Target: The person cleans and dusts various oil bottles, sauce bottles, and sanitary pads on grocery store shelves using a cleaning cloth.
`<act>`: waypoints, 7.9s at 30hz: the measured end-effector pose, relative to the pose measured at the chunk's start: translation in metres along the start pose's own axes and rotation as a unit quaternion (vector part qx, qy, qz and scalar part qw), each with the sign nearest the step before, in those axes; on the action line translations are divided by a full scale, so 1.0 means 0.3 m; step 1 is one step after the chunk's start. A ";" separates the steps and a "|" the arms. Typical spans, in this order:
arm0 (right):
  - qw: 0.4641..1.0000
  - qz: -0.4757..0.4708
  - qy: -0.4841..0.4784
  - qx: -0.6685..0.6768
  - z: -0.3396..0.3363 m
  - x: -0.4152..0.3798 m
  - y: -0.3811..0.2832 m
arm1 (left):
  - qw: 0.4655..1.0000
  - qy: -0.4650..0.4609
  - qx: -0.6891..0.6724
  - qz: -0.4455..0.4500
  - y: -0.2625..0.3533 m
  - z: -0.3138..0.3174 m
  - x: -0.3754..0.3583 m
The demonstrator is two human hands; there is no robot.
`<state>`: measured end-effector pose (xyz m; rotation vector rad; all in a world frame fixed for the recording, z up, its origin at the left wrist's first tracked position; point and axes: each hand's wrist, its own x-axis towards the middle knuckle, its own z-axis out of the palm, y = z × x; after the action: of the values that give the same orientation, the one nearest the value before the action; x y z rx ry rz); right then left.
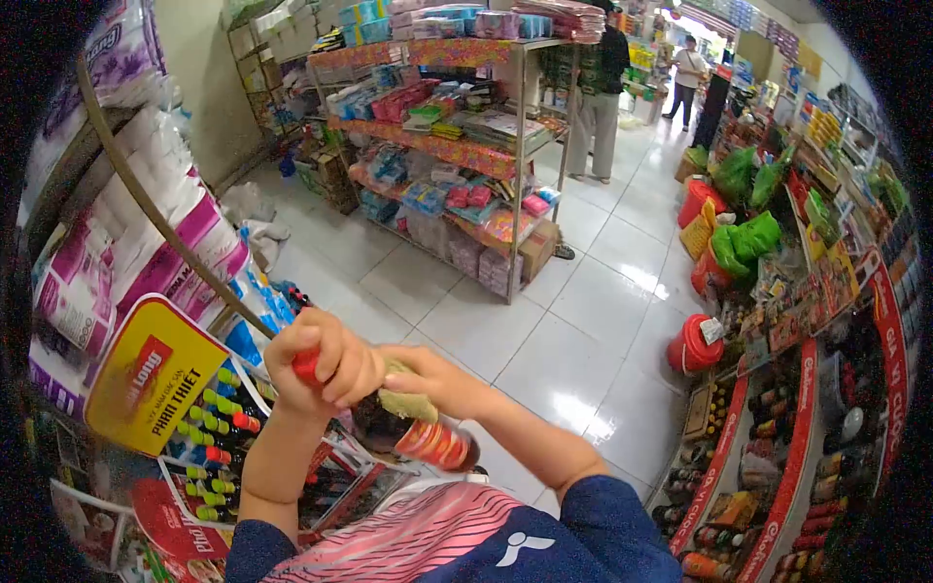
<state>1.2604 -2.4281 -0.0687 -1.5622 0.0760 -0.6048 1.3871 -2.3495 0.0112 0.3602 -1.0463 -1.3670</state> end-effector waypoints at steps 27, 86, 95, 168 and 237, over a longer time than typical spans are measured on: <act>0.748 0.304 0.068 0.586 0.502 -0.003 0.378 | 0.970 -0.221 -0.060 0.085 0.394 -0.370 -0.399; 0.962 -0.086 0.034 -0.256 0.503 0.110 0.284 | 0.763 0.210 0.584 0.181 -0.001 -0.264 -0.474; 0.982 -0.110 0.041 -0.149 0.587 0.081 0.336 | 0.869 0.193 0.454 0.047 0.010 -0.297 -0.563; 0.876 0.014 -0.429 0.220 0.538 0.385 0.135 | 0.837 0.181 0.505 -0.107 0.000 -0.454 -0.942; 0.865 0.329 0.137 0.353 0.688 -0.104 0.583 | 0.613 0.653 0.445 0.007 -0.354 -0.981 -1.389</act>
<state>1.3743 -2.2461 -0.2362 -0.6514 0.5256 -0.2457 1.6059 -2.0983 -0.3893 1.7645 -0.3042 -0.1278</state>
